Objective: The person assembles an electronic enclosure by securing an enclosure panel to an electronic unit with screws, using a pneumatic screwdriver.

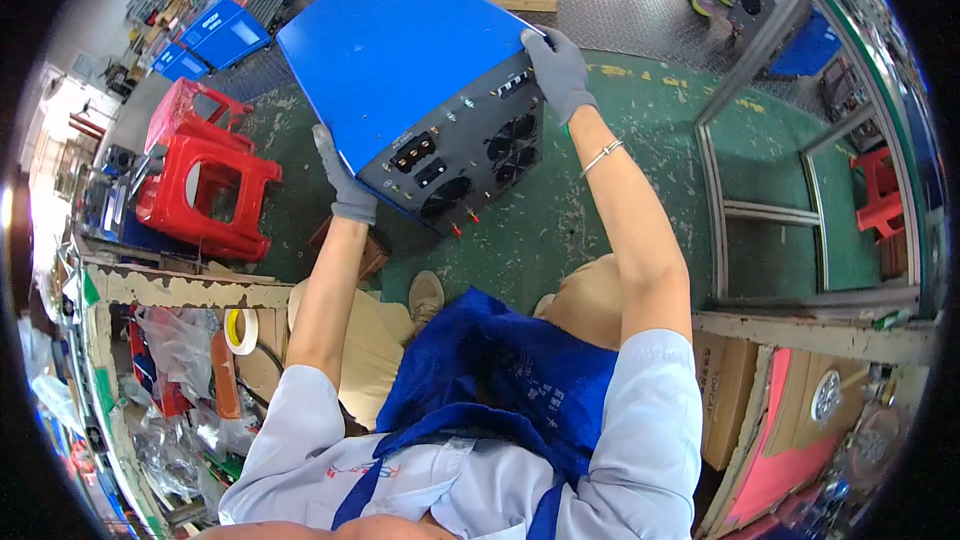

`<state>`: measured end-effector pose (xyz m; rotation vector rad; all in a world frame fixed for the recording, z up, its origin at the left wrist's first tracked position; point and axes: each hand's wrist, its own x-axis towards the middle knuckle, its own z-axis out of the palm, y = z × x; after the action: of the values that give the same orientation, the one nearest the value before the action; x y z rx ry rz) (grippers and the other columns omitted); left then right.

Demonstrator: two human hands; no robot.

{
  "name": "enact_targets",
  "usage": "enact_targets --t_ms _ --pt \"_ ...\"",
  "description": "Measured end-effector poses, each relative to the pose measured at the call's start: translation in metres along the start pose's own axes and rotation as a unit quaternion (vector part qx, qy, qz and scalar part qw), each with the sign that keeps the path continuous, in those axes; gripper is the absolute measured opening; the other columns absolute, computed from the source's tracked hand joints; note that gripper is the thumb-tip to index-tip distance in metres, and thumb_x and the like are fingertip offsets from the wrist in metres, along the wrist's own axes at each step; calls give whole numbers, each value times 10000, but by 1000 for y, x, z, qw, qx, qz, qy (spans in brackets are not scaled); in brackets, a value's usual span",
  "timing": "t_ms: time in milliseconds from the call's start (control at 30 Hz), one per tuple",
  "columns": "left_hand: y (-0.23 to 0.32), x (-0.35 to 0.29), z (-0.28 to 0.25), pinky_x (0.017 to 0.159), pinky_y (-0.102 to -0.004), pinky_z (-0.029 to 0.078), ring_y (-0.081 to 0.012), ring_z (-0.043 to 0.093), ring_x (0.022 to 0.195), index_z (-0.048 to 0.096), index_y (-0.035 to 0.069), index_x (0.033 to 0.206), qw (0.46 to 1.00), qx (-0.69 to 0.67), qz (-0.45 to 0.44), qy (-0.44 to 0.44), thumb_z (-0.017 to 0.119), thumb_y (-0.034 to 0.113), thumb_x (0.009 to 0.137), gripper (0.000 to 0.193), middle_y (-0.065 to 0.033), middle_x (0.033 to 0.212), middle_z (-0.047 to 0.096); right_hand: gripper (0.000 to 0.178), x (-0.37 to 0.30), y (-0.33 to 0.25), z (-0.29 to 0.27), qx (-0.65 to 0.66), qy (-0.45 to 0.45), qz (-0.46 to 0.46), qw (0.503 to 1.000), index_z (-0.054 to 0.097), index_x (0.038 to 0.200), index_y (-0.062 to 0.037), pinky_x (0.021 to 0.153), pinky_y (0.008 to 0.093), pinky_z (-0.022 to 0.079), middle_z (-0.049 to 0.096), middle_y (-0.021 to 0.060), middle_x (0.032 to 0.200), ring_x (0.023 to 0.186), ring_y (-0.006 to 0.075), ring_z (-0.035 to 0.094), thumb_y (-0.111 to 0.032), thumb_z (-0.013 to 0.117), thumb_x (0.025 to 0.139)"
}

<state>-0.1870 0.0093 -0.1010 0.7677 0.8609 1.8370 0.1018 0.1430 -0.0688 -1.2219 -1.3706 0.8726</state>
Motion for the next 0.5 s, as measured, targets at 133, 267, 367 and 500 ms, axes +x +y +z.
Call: enact_targets --t_ms 133,267,367,500 --pt "-10 2 0 935 -445 476 -294 516 1136 382 61 1385 999 -28 9 21 526 673 836 835 -172 1302 484 508 21 6 12 -24 1 -11 1000 643 1147 -17 881 327 450 670 156 1060 985 224 617 -422 575 849" --pt "-13 -4 -5 938 -445 472 -301 519 1126 398 60 1352 997 -49 -10 56 537 666 832 810 -176 1314 469 482 23 5 24 -22 42 -18 999 647 1116 3 887 336 439 665 166 1056 979 237 600 -392 577 849" --pt "-23 -4 -17 937 -385 444 -273 531 1090 299 6 1424 986 -7 20 164 577 558 876 826 -161 1276 496 424 14 -1 27 36 23 -38 998 643 1065 37 838 326 435 646 114 980 903 194 560 -330 559 870" --pt "-12 -32 24 1062 -380 307 -303 397 1251 215 -32 1458 974 59 80 206 540 571 890 890 -202 1400 378 403 19 13 10 54 12 -23 998 636 1052 41 812 306 424 617 72 949 869 168 533 -311 549 876"
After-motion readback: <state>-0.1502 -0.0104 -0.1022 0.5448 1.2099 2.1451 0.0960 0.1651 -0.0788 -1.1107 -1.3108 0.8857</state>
